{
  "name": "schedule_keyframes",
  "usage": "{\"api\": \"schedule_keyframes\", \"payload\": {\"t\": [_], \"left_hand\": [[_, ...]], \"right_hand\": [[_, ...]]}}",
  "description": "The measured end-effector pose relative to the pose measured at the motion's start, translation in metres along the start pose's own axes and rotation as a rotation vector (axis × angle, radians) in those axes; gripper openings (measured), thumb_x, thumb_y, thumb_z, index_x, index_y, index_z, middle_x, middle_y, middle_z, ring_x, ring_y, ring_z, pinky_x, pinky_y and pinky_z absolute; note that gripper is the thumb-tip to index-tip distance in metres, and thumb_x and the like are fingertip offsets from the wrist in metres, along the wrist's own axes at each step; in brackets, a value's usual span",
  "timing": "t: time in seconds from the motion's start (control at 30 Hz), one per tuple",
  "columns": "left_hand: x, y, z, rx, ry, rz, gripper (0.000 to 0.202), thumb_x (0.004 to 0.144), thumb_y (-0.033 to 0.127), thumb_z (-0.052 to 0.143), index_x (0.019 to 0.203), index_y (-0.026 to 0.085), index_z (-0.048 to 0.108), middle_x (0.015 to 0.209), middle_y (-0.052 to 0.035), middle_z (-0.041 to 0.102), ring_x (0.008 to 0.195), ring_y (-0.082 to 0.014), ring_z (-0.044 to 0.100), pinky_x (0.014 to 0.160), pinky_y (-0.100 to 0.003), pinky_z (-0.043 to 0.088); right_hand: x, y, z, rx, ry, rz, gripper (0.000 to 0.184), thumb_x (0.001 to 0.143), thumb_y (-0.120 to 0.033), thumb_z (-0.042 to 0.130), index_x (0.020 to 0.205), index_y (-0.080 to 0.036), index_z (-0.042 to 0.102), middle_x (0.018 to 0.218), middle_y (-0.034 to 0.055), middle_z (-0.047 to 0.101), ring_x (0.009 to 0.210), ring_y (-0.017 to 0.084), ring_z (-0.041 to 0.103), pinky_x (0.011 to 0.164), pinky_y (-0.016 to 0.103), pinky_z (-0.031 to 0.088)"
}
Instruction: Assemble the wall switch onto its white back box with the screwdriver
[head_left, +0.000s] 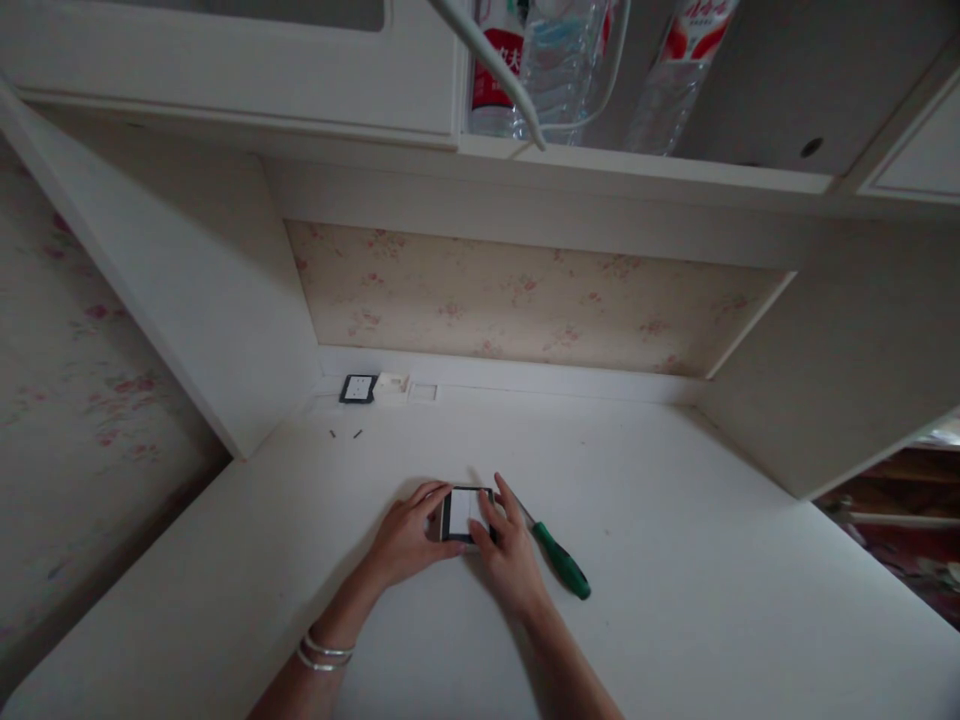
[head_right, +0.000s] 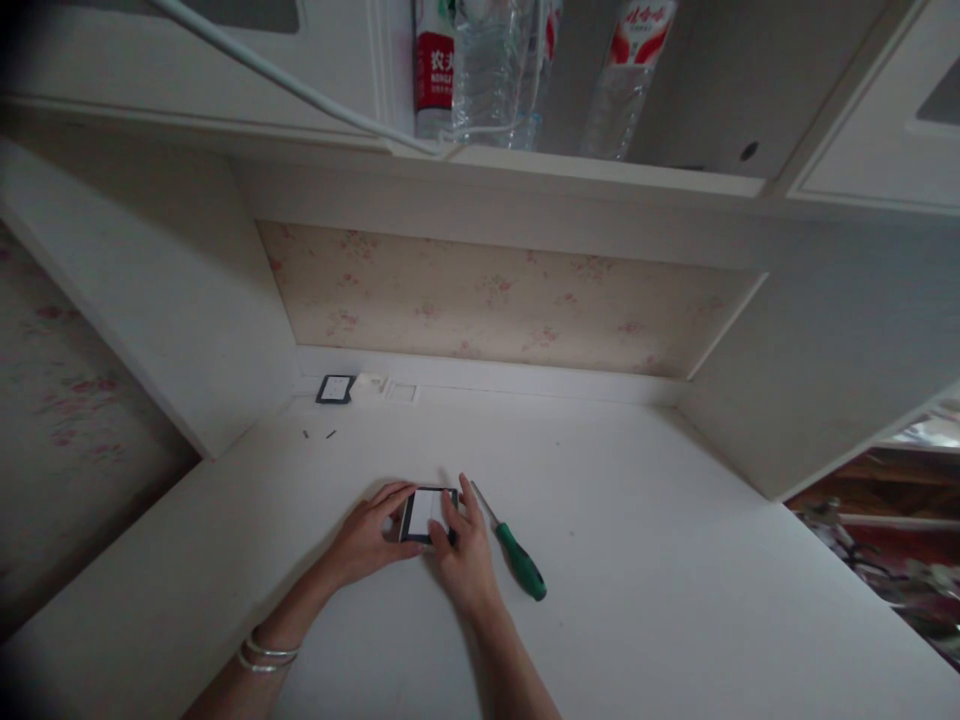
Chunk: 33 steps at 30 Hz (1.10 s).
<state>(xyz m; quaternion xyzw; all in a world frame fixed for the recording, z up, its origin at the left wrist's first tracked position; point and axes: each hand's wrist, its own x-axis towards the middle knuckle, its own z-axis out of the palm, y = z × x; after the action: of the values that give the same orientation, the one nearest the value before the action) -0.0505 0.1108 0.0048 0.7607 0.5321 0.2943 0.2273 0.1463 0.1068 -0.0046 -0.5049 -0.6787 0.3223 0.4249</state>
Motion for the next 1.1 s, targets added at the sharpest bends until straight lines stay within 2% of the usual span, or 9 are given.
{"api": "schedule_keyframes", "payload": {"t": [0.17,0.4,0.53,0.67,0.93,1.1], "left_hand": [[0.0,-0.001,0.001,0.009,0.017,0.019,0.076,0.065,0.048,0.076,0.133,0.028,0.047,0.136,-0.0055,0.049,0.112,-0.0245,0.056,0.094,-0.035,0.047],[0.001,-0.002,0.001,0.02,0.017,0.015,0.076,0.065,0.046,0.076,0.132,0.028,0.048,0.136,-0.0047,0.05,0.11,-0.0241,0.057,0.094,-0.035,0.047],[0.0,0.0,0.0,0.004,-0.008,0.004,0.076,0.064,0.042,0.077,0.132,0.028,0.047,0.137,-0.0049,0.049,0.109,-0.0238,0.057,0.093,-0.034,0.047],[0.001,0.001,-0.001,-0.004,-0.011,-0.008,0.076,0.063,0.039,0.078,0.132,0.028,0.047,0.137,-0.0051,0.048,0.108,-0.0239,0.057,0.093,-0.034,0.047],[0.001,0.0,-0.001,-0.013,-0.009,-0.013,0.075,0.063,0.039,0.077,0.132,0.029,0.047,0.138,-0.0043,0.048,0.104,-0.0223,0.059,0.091,-0.033,0.047],[0.001,-0.001,0.001,-0.008,-0.007,-0.012,0.075,0.064,0.04,0.077,0.132,0.029,0.047,0.137,-0.0048,0.048,0.108,-0.0237,0.057,0.092,-0.034,0.047]], "right_hand": [[0.0,0.0,0.002,0.006,0.0,0.029,0.042,0.084,-0.034,0.055,0.125,-0.024,0.06,0.152,0.0044,0.028,0.133,0.026,0.036,0.108,0.039,0.033],[0.0,0.005,0.003,0.071,0.096,0.052,0.041,0.083,-0.038,0.058,0.122,-0.026,0.062,0.144,0.005,0.042,0.131,0.026,0.038,0.11,0.043,0.03],[0.002,0.014,0.005,0.184,0.205,0.113,0.041,0.084,-0.041,0.055,0.121,-0.023,0.062,0.137,0.0074,0.051,0.125,0.025,0.047,0.105,0.041,0.036],[0.004,0.021,0.005,0.219,0.202,0.17,0.04,0.085,-0.04,0.052,0.117,-0.018,0.063,0.121,0.0103,0.063,0.113,0.024,0.056,0.1,0.038,0.041],[0.006,0.025,0.004,0.233,0.19,0.177,0.035,0.084,-0.037,0.053,0.113,-0.019,0.064,0.116,0.009,0.065,0.109,0.024,0.058,0.097,0.038,0.043],[0.006,0.024,0.005,0.257,0.206,0.159,0.034,0.082,-0.036,0.054,0.11,-0.02,0.066,0.114,0.009,0.066,0.108,0.024,0.058,0.096,0.038,0.044]]}}
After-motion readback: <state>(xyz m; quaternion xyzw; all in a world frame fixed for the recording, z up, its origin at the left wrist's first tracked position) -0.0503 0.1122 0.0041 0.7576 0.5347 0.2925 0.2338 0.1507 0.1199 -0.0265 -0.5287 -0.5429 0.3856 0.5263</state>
